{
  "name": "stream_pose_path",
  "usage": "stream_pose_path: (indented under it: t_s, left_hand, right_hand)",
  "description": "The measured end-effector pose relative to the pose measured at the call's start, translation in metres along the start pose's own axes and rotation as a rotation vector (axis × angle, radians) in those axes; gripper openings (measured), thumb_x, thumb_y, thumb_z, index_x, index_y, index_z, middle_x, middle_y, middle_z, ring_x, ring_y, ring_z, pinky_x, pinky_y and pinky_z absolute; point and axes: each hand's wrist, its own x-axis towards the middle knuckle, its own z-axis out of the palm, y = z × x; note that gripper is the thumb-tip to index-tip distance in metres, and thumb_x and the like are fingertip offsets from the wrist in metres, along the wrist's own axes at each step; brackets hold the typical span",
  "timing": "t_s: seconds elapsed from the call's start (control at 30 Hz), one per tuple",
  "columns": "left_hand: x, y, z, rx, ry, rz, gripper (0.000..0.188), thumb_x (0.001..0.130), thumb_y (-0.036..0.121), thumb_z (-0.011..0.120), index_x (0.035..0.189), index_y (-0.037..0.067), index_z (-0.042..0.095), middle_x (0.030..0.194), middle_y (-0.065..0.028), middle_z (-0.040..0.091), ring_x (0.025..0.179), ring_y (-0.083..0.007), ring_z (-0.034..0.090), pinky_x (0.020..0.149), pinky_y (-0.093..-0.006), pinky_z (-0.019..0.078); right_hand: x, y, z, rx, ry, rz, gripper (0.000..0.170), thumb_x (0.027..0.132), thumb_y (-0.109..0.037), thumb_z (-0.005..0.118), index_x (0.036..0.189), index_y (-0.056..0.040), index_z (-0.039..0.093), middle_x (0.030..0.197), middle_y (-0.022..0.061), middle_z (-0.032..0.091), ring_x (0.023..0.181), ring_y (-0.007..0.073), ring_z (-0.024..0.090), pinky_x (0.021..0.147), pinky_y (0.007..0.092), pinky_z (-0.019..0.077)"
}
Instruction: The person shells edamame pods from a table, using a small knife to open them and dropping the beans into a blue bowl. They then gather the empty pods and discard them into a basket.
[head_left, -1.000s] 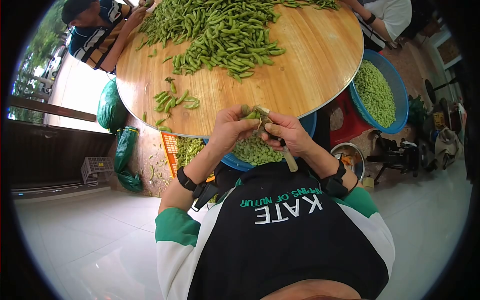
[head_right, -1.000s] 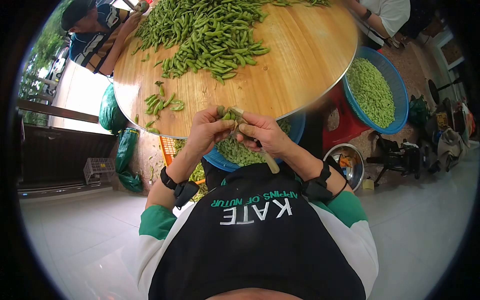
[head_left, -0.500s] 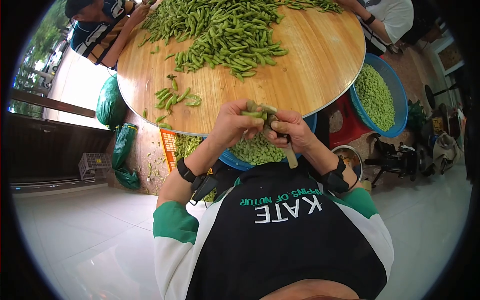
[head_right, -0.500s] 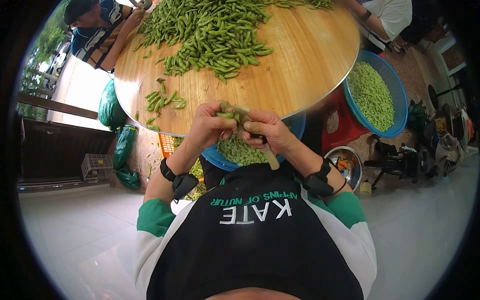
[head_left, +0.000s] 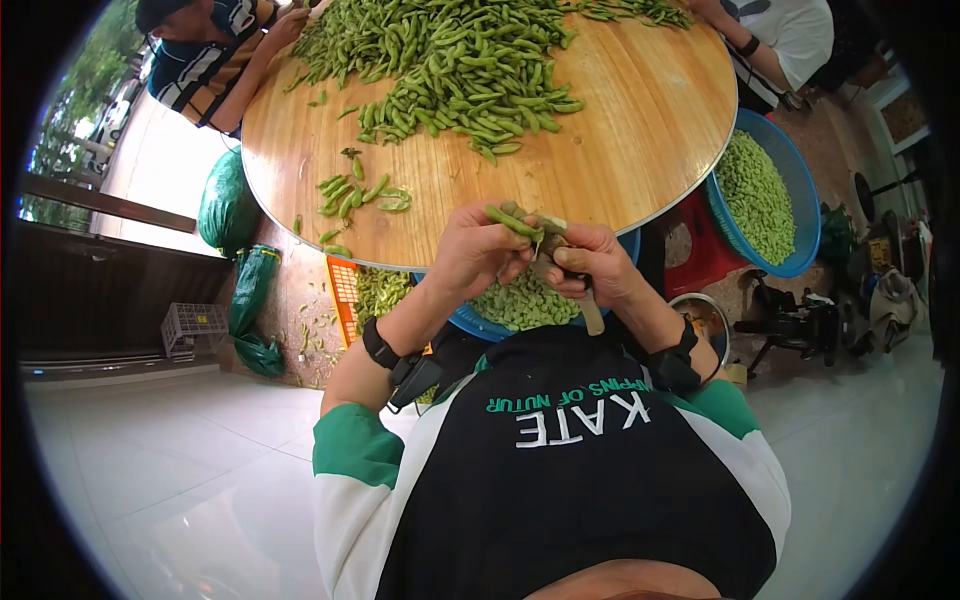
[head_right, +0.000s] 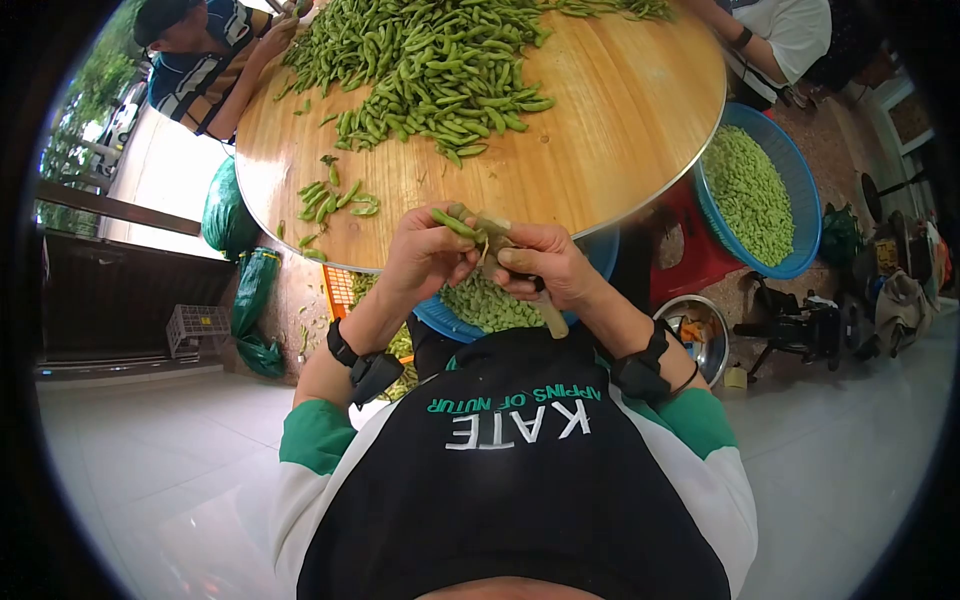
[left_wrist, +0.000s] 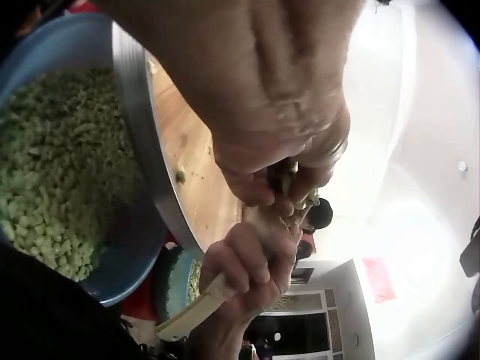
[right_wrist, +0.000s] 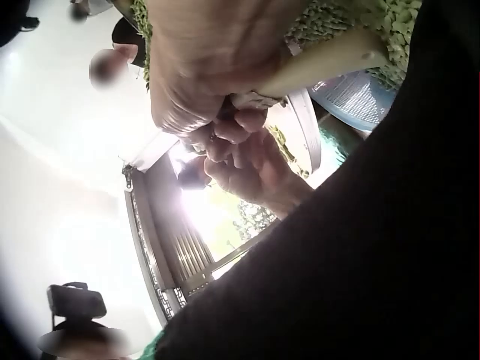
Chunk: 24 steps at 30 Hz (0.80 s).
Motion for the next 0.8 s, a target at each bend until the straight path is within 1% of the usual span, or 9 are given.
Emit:
stream_pose_path:
  t_s: [0.1,0.17,0.2,0.27,0.37,0.47,0.6,0.67,0.8]
  left_hand:
    - [0.001,-0.001,0.005,-0.161,-0.049,-0.056,0.008,0.080,0.003,0.057,0.087,0.001,0.059,0.065,-0.0083,0.060,0.042,-0.0137,0.049,0.037,-0.0234,0.0344]
    - [0.003,-0.004,0.002,-0.227,0.000,-0.075,0.006,0.080,0.003,0.056,0.086,0.002,0.058,0.062,-0.0054,0.056,0.041,-0.0117,0.045,0.036,-0.0231,0.0321]
    - [0.004,-0.008,0.000,-0.226,-0.001,-0.074,0.006,0.080,0.003,0.056,0.086,0.002,0.058,0.062,-0.0054,0.056,0.041,-0.0117,0.045,0.036,-0.0231,0.0321]
    - [0.008,-0.017,-0.004,-0.025,0.120,-0.002,0.009,0.076,-0.002,0.051,0.083,0.001,0.057,0.065,-0.0074,0.058,0.041,-0.0113,0.046,0.037,-0.0239,0.0333]
    - [0.010,-0.013,0.000,0.138,0.167,0.086,0.010,0.078,-0.001,0.054,0.087,0.000,0.059,0.067,-0.0054,0.059,0.043,-0.0100,0.048,0.037,-0.0230,0.0340]
    - [0.007,-0.017,0.000,0.298,0.143,0.119,0.012,0.080,0.000,0.056,0.091,0.000,0.060,0.069,-0.0042,0.060,0.050,-0.0097,0.053,0.042,-0.0219,0.0378]
    - [-0.004,-0.012,-0.005,0.336,0.109,0.184,0.012,0.085,0.002,0.055,0.096,0.002,0.059,0.074,-0.0016,0.061,0.061,-0.0071,0.056,0.049,-0.0204,0.0405]
    - [-0.003,-0.010,-0.014,0.274,0.075,0.194,0.018,0.084,0.000,0.055,0.101,0.001,0.058,0.078,-0.0039,0.062,0.065,-0.0090,0.059,0.052,-0.0223,0.0443]
    - [-0.006,-0.005,-0.016,0.116,0.090,0.133,0.021,0.083,-0.002,0.053,0.103,0.000,0.058,0.079,-0.0053,0.062,0.065,-0.0109,0.060,0.052,-0.0236,0.0460]
  right_hand:
    - [0.001,-0.003,-0.005,0.088,-0.073,0.036,0.041,0.092,-0.010,0.054,0.132,-0.0014,0.048,0.084,0.0073,0.060,0.052,0.0058,0.041,0.046,0.0180,0.0325]
    - [0.002,-0.005,-0.002,-0.609,0.054,-0.052,0.042,0.091,-0.004,0.054,0.133,-0.0007,0.048,0.085,0.0035,0.060,0.064,0.0056,0.051,0.057,0.0181,0.0403]
    - [0.003,-0.002,-0.002,-0.609,0.054,-0.053,0.042,0.091,-0.004,0.054,0.133,-0.0007,0.048,0.085,0.0035,0.060,0.064,0.0056,0.051,0.057,0.0181,0.0403]
    - [0.006,0.007,-0.002,-0.774,0.034,-0.307,0.047,0.090,-0.003,0.057,0.135,-0.0001,0.045,0.089,0.0012,0.060,0.074,0.0048,0.055,0.066,0.0188,0.0441]
    - [0.001,0.015,0.007,-0.637,0.281,-0.240,0.042,0.090,-0.004,0.059,0.130,0.0007,0.049,0.091,0.0003,0.060,0.078,0.0052,0.055,0.069,0.0205,0.0452]
    - [0.009,0.021,0.007,-0.503,0.374,-0.289,0.034,0.089,-0.005,0.059,0.122,0.0013,0.053,0.090,-0.0002,0.059,0.078,0.0051,0.055,0.069,0.0202,0.0446]
    - [0.008,0.011,0.009,-0.636,0.323,-0.241,0.026,0.089,-0.004,0.059,0.114,0.0012,0.054,0.088,-0.0005,0.059,0.078,0.0052,0.055,0.069,0.0201,0.0447]
    - [0.009,0.007,0.014,-0.592,0.303,-0.081,0.028,0.088,-0.004,0.059,0.115,0.0012,0.054,0.086,-0.0010,0.058,0.078,0.0053,0.055,0.069,0.0202,0.0450]
    - [0.019,0.010,0.010,-0.623,0.331,-0.151,0.027,0.087,-0.004,0.059,0.114,0.0011,0.055,0.086,-0.0002,0.060,0.077,0.0055,0.055,0.068,0.0212,0.0455]
